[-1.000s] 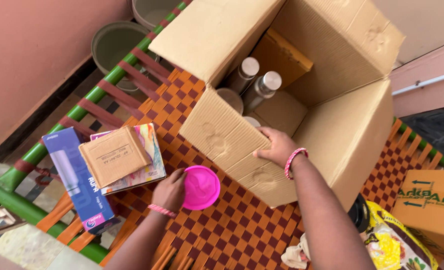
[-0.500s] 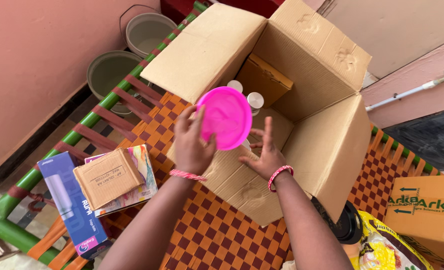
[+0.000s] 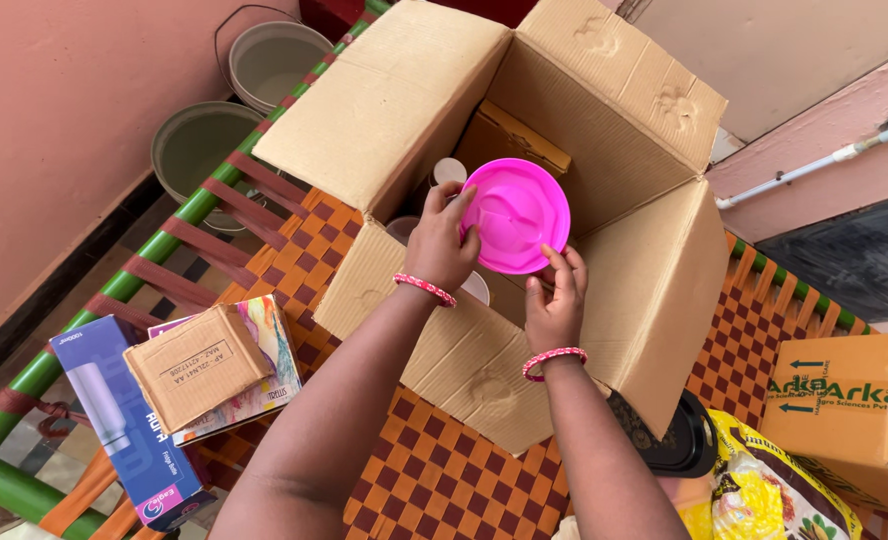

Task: The person packs various household items into a cardboard box. They place small boxes, metal bottles, plastic containers, and a tray into the box, then wipe a stack of green leaf-shaped plates with a cloth.

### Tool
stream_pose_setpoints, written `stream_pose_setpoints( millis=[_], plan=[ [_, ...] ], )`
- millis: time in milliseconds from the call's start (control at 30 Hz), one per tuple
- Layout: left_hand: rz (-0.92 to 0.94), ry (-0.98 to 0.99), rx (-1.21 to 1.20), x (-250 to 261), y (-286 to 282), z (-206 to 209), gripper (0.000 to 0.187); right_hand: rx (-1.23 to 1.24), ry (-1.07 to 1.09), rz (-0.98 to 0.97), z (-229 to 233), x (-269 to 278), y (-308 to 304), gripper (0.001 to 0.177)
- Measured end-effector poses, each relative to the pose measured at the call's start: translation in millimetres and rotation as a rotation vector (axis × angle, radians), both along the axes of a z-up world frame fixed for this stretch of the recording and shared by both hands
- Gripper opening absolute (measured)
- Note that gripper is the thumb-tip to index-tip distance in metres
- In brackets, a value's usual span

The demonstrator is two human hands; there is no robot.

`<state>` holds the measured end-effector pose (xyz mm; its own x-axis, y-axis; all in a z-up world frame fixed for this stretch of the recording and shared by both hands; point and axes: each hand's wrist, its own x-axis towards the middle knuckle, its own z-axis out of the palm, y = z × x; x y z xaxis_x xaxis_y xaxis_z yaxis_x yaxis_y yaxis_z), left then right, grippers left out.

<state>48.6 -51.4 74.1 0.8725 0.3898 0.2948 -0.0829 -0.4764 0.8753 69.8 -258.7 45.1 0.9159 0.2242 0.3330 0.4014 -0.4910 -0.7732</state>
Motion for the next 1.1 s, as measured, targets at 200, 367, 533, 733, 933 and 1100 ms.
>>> stream_pose_setpoints(
  millis=[200,367,533,733,933,1100],
  plan=[
    [-0.008,0.042,0.122,-10.7,-6.9,7.5,0.057,0.139,-0.017,-0.042,1.5,-2.0,0.9,0.054],
    [0.023,0.048,0.272,-9.0,-12.9,2.3,0.056,0.242,-0.009,-0.163,-5.0,7.1,-4.6,0.056],
    [0.061,0.109,0.383,-4.6,-19.8,-5.2,0.042,0.373,0.073,-0.226,-15.9,11.5,-18.6,0.057],
    [0.049,0.184,0.442,-4.3,-19.5,-3.2,0.019,0.911,0.4,-0.451,-30.1,24.4,-31.4,0.048],
    [0.027,0.237,0.438,-1.9,-18.7,-1.6,0.017,0.966,0.454,-0.545,-27.1,30.3,-31.4,0.058],
    [0.024,0.24,0.447,-0.7,-18.3,-0.1,0.017,0.811,0.603,-0.657,-5.9,58.6,-36.7,0.056]
  ],
)
